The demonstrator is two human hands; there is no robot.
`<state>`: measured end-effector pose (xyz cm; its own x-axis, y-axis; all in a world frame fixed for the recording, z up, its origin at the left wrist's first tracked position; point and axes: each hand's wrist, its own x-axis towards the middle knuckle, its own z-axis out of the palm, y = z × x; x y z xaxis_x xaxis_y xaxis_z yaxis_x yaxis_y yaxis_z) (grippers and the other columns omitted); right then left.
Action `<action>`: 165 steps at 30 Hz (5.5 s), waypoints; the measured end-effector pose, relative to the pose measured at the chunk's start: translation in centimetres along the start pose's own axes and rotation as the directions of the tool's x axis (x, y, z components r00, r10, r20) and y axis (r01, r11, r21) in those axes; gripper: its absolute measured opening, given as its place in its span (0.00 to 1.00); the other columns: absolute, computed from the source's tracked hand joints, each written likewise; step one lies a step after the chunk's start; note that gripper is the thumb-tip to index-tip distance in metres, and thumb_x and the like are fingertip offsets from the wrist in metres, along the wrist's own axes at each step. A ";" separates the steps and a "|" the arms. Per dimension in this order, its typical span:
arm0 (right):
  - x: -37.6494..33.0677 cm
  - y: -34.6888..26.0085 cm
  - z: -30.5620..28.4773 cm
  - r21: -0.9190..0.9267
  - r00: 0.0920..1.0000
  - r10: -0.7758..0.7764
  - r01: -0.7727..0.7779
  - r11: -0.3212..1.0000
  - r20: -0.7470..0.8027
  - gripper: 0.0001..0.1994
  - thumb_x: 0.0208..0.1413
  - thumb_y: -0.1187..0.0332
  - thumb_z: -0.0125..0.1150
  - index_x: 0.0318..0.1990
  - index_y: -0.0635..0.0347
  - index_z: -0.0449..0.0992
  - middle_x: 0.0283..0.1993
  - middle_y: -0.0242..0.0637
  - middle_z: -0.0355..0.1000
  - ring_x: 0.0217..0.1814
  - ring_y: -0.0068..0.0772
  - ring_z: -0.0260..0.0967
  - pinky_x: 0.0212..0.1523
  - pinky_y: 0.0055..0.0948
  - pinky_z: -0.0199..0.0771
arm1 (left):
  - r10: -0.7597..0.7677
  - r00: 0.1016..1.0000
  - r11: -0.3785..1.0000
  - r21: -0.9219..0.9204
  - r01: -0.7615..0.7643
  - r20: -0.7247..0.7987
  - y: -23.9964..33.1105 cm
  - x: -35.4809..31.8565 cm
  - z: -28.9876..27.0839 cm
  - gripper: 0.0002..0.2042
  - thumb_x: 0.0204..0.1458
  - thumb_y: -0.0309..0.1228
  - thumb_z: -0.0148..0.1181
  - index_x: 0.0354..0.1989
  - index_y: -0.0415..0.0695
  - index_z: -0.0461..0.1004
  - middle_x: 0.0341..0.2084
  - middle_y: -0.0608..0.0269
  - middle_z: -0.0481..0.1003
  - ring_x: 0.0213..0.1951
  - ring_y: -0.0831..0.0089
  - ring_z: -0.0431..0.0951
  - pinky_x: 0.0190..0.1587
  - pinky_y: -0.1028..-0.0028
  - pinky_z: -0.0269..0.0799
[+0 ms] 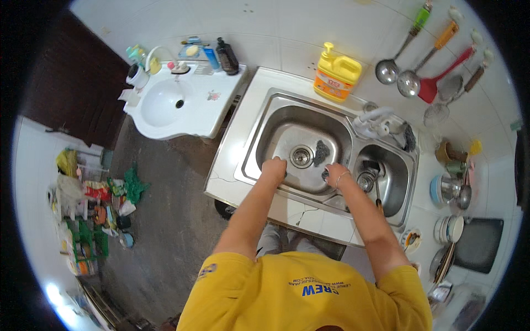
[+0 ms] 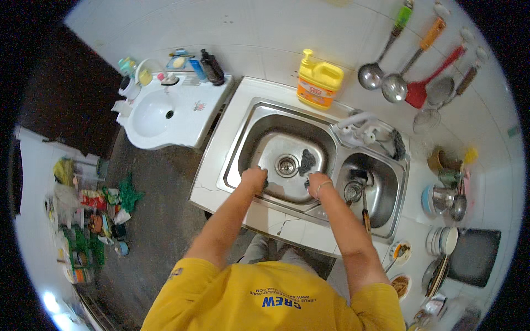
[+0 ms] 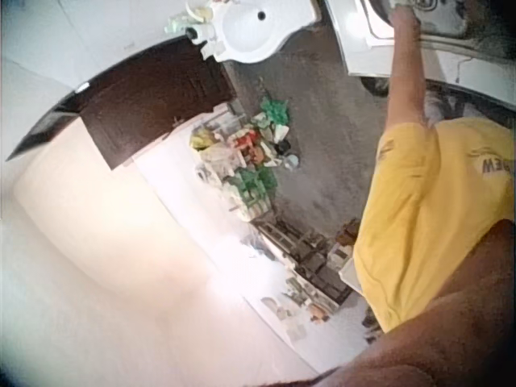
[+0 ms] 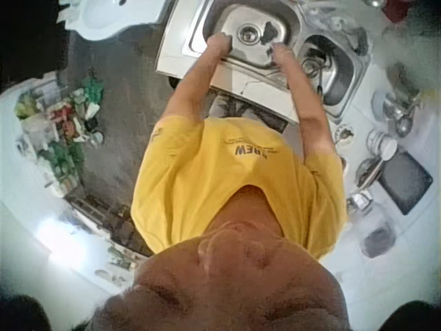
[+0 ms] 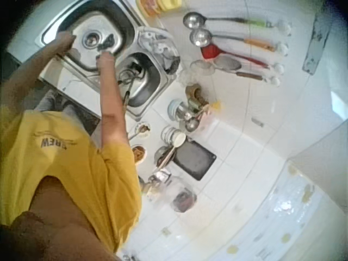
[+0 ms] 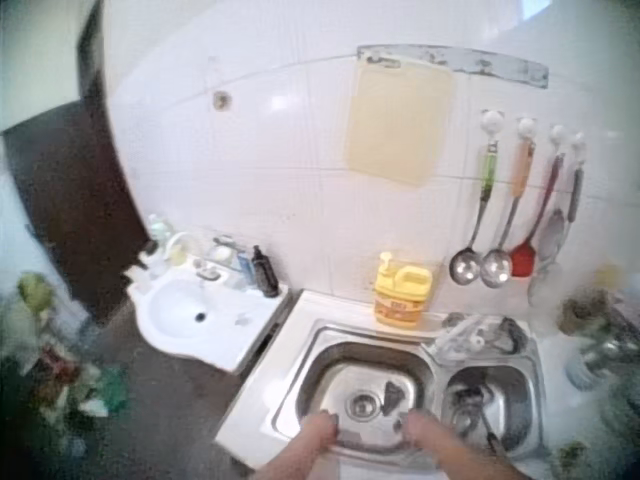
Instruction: The person washes two steel wool scrubbers in a kitchen sink, places them in a storage bin, and then wipes the exterior of two plastic storage jars with a purple cloth.
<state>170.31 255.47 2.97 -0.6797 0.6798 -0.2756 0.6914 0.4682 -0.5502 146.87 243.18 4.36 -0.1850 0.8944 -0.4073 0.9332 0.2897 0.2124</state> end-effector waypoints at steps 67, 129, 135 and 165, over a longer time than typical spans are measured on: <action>-36.8 -134.4 93.3 0.043 -0.427 -0.379 -0.616 0.786 0.821 0.19 0.56 0.48 0.49 0.44 0.52 0.68 0.33 0.35 0.73 0.32 0.37 0.74 0.33 0.35 0.75 | -0.787 -0.368 0.471 0.098 -0.877 0.496 -70.9 -125.8 31.7 0.21 0.49 0.48 0.52 0.45 0.45 0.69 0.37 0.60 0.73 0.34 0.63 0.74 0.27 0.73 0.71; -35.3 -193.1 183.6 0.418 -0.193 -0.390 0.131 0.899 0.900 0.23 0.43 0.70 0.59 0.51 0.60 0.68 0.43 0.35 0.70 0.40 0.24 0.68 0.41 0.26 0.70 | -0.968 -0.027 -0.249 -0.959 0.138 0.248 -179.3 -172.2 69.3 0.32 0.34 0.21 0.61 0.54 0.38 0.63 0.45 0.52 0.72 0.44 0.61 0.75 0.47 0.68 0.70; -30.4 -184.7 187.1 0.457 0.298 -0.545 0.317 0.831 0.784 0.22 0.41 0.65 0.66 0.47 0.54 0.70 0.39 0.41 0.73 0.38 0.36 0.71 0.41 0.30 0.72 | -0.850 -0.420 -0.280 -0.948 -0.150 0.318 -180.4 -162.7 77.1 0.30 0.38 0.23 0.63 0.55 0.38 0.61 0.44 0.56 0.70 0.42 0.65 0.74 0.46 0.70 0.70; -16.2 -190.6 190.9 0.159 0.346 -0.934 0.921 0.356 0.086 0.26 0.41 0.72 0.61 0.51 0.63 0.65 0.53 0.57 0.62 0.55 0.58 0.58 0.56 0.46 0.60 | -0.850 -0.251 0.210 -0.735 0.645 -0.463 -201.3 -147.8 65.3 0.23 0.43 0.40 0.61 0.51 0.54 0.68 0.46 0.55 0.70 0.49 0.52 0.66 0.51 0.57 0.58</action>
<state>2.84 47.46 -38.16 -0.9024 -0.2508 0.3505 -0.4187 0.7031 -0.5748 6.47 30.43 -36.20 -0.8896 -0.3130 0.3327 -0.1501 0.8881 0.4344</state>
